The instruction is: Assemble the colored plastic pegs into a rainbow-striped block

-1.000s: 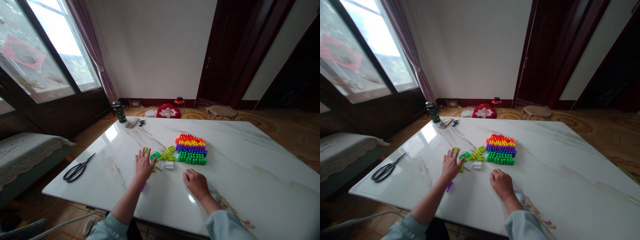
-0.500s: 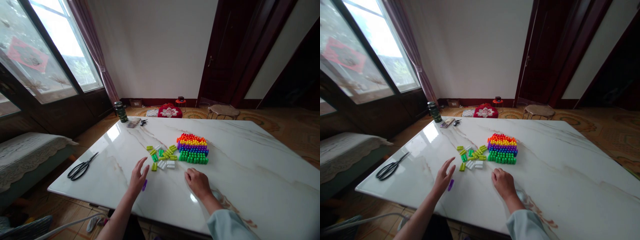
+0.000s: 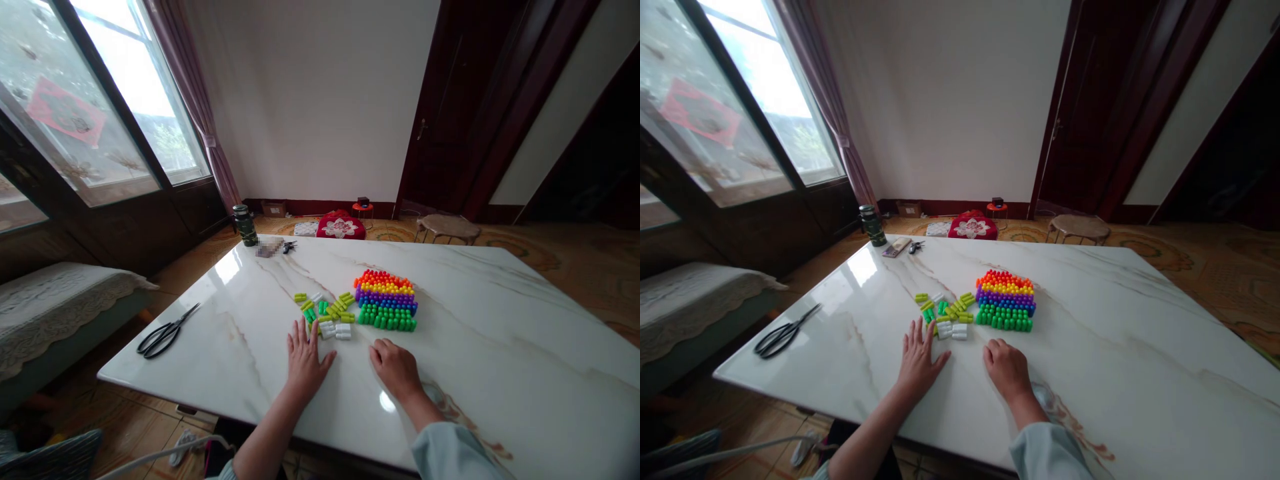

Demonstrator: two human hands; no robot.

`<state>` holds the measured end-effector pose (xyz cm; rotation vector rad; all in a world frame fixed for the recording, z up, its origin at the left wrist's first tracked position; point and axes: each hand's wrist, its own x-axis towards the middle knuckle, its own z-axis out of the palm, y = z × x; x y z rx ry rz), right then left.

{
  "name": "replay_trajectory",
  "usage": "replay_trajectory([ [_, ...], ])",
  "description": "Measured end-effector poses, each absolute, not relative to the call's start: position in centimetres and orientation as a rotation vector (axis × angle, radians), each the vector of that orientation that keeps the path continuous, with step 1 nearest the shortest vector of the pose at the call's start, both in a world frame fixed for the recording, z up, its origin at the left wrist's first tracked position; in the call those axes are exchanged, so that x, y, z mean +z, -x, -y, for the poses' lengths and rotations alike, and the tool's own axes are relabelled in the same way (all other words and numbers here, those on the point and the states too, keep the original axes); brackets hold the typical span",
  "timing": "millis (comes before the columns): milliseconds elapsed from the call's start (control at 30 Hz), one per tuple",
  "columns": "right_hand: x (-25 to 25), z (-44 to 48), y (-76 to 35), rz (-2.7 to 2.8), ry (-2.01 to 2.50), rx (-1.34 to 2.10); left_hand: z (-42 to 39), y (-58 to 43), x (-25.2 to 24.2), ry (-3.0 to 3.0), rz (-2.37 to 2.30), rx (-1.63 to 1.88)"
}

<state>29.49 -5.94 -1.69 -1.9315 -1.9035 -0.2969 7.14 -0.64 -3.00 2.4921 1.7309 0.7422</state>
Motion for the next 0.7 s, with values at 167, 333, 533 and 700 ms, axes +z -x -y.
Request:
replay_trajectory([
  [167,-1.8,5.9,-29.6,1.907,1.915,-0.304,-1.0,-9.1,-1.8,-2.576,-1.571,0.816],
  [333,-1.8,5.9,-29.5,1.912,1.923,-0.305,-0.8,-9.3,-1.0,-2.621,-1.418,0.832],
  [533,-1.9,5.9,-29.6,1.924,1.941,-0.304,-0.6,-9.2,-1.2,-2.606,-1.290,0.904],
  [700,-1.8,5.9,-29.5,1.919,1.921,-0.319,-0.9,-9.1,-1.5,-2.537,-1.269,0.987],
])
